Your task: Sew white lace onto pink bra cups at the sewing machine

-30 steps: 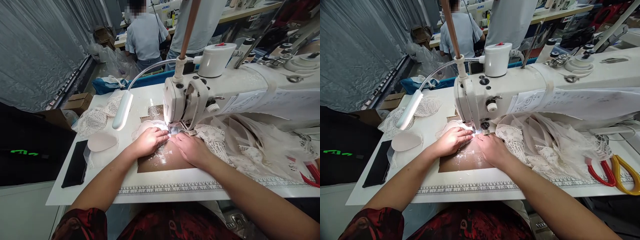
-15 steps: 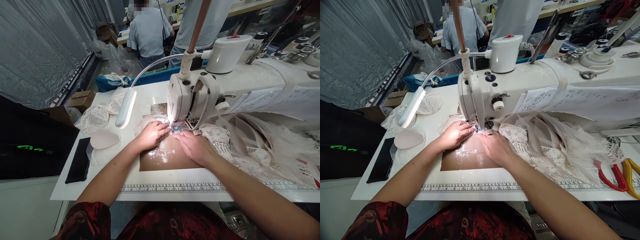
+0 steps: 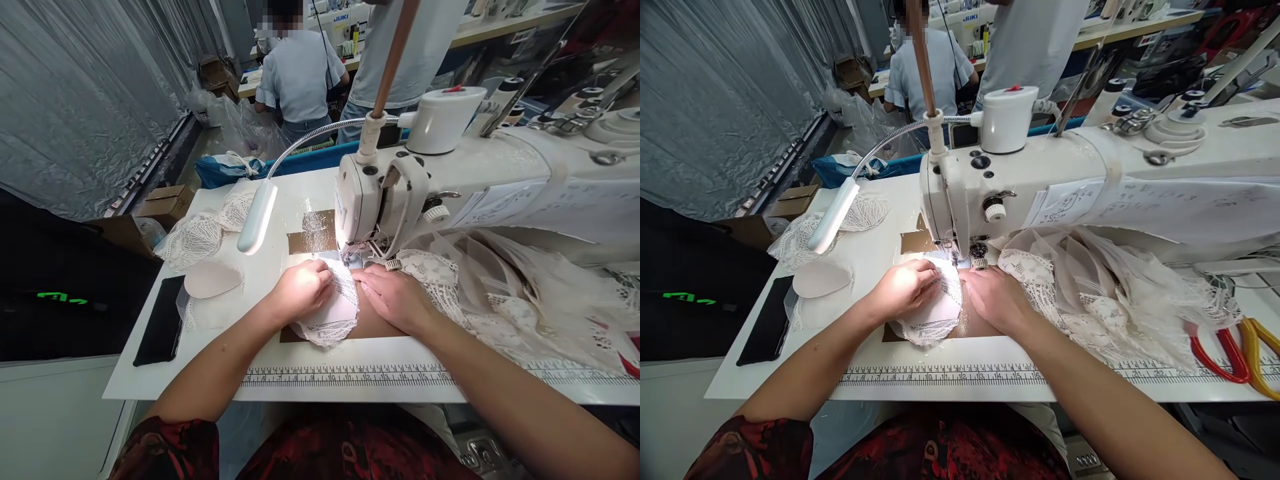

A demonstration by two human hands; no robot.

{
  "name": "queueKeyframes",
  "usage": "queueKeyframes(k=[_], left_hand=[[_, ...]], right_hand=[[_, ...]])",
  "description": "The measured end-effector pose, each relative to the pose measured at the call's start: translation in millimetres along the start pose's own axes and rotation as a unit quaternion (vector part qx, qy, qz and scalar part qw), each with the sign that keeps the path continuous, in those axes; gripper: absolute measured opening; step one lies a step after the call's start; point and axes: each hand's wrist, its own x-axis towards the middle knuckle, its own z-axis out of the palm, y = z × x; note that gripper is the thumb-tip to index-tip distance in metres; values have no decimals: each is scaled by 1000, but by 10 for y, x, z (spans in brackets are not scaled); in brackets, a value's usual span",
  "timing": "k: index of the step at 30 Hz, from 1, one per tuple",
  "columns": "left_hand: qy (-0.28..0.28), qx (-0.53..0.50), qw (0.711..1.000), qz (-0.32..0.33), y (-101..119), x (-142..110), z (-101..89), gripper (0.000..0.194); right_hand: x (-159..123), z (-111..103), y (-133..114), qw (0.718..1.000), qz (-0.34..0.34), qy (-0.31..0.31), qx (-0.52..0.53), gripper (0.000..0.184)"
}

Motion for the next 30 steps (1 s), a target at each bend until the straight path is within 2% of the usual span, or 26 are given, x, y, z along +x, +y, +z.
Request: queueKeyframes(k=[3, 6, 11, 18, 22, 30], left_hand=[[10, -13, 1000, -2, 30, 38, 39, 29], [9, -23, 999, 24, 53, 61, 55, 30], [-9, -4, 999, 39, 64, 60, 97, 38], [-11, 29, 998, 64, -8, 67, 154, 43], [-8, 33, 997, 73, -74, 89, 150, 43], [34, -38, 992, 119, -124, 85, 151, 29]], right_hand=[[-1, 0, 9, 1000, -2, 4, -2, 36], [-2, 0, 17, 1000, 2, 7, 4, 37], [-11, 24, 13, 1000, -12, 18, 5, 36], [6, 27, -32, 997, -37, -21, -60, 37], [7, 37, -28, 997, -36, -12, -72, 39], [-41, 63, -7, 990, -137, 36, 5, 32]])
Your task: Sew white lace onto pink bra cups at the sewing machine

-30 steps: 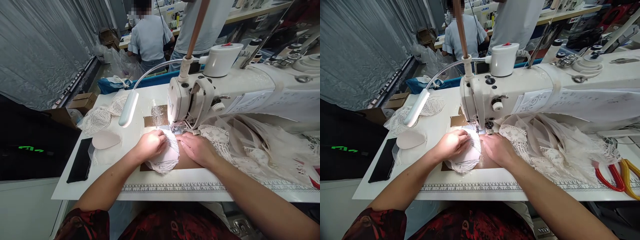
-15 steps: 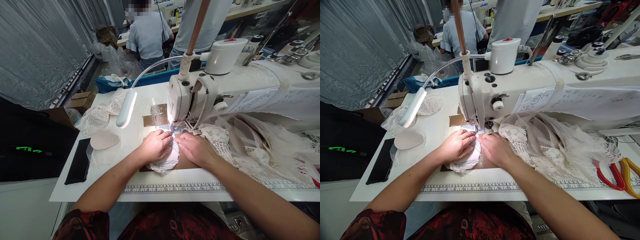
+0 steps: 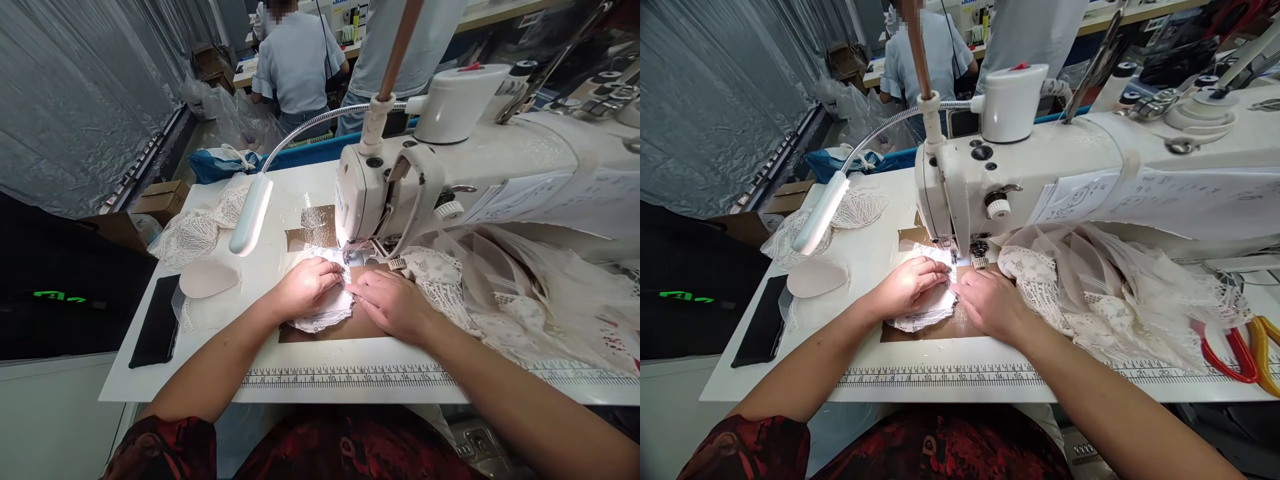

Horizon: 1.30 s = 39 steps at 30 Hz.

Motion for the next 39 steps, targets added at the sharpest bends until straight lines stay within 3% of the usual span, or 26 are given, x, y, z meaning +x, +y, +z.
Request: queueKeyframes(k=[13, 20, 27, 39], left_hand=[[-73, 71, 995, -11, 103, -16, -85, 38], [-75, 96, 992, -16, 105, -16, -46, 41], [-80, 93, 992, -31, 75, 20, -52, 45], [-62, 69, 995, -39, 26, 18, -8, 40]], right_hand=[[7, -20, -19, 999, -11, -10, 33, 28], [68, -26, -41, 997, 68, -25, -12, 32], [126, -29, -54, 992, 104, -54, -48, 34], [86, 78, 48, 996, 59, -4, -63, 33]])
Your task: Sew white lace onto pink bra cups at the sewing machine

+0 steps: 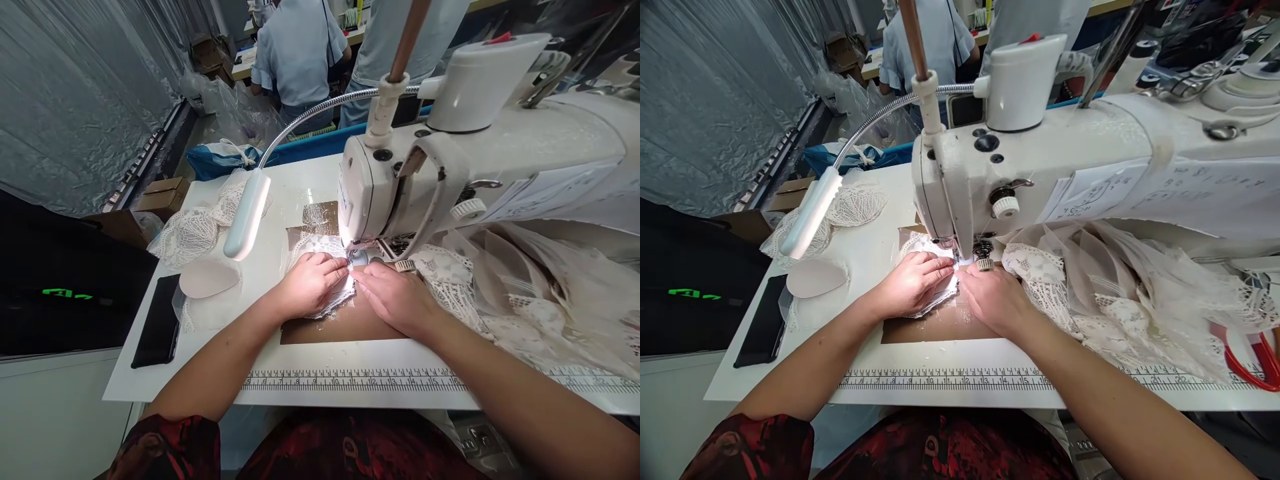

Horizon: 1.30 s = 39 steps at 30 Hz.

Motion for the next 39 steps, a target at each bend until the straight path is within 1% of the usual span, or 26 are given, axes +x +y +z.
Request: queueKeyframes(k=[2, 5, 11, 14, 19, 24, 32, 39], left_hand=[[10, -10, 1000, 1, -8, 2, 8, 39], [24, -21, 999, -4, -20, 11, 11, 37], [59, -23, 998, -17, -65, 18, 51, 36], [68, -15, 997, -28, -80, 7, 65, 35], [42, -6, 999, -13, -59, -18, 18, 38], [29, -27, 999, 6, -23, -25, -19, 41], [21, -49, 997, 51, -26, -20, -32, 39], [20, -60, 997, 47, -41, -31, -30, 37]], right_hand=[[-11, 12, 22, 1000, -7, 7, 11, 33], [-13, 0, 23, 1000, -3, -2, 20, 34], [24, -60, -40, 999, 43, -23, 17, 35], [37, -73, -40, 998, 55, -36, 24, 37], [38, -77, -8, 996, 75, -25, 38, 39], [44, -90, -25, 995, 103, -10, 16, 37], [49, -102, -65, 997, 63, -50, 12, 37], [38, -95, -72, 998, 51, -28, -14, 35]])
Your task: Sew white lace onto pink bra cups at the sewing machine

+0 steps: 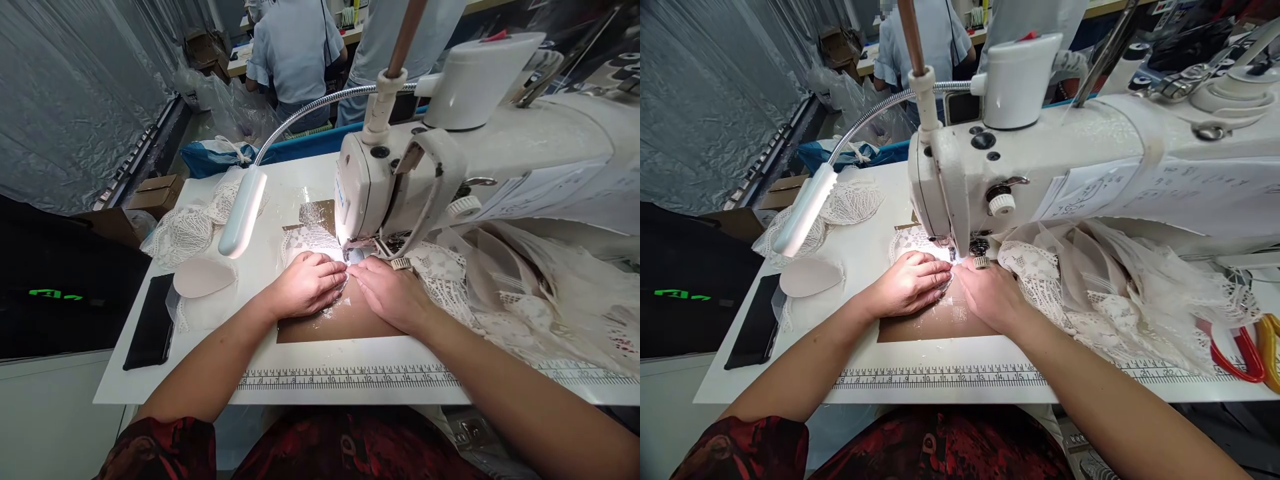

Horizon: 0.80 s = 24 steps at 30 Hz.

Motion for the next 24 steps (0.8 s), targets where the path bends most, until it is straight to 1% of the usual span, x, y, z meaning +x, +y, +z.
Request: queueKeyframes(k=[8, 14, 18, 22, 24], left_hand=[[8, 35, 999, -37, 35, 22, 27, 40], [25, 52, 997, -51, 57, 56, 70, 38], [30, 45, 997, -52, 35, 36, 69, 37], [32, 14, 998, -46, 4, -7, 56, 35], [34, -2, 999, -40, -6, -22, 52, 33]], right_hand=[[8, 39, -24, 998, -17, 21, -54, 35], [13, 70, -31, 997, -11, 37, -61, 36], [1, 56, -15, 998, -4, 34, -45, 34], [-39, 31, 14, 999, 1, 45, 1, 31], [-52, 31, 17, 998, -8, 55, 28, 30]])
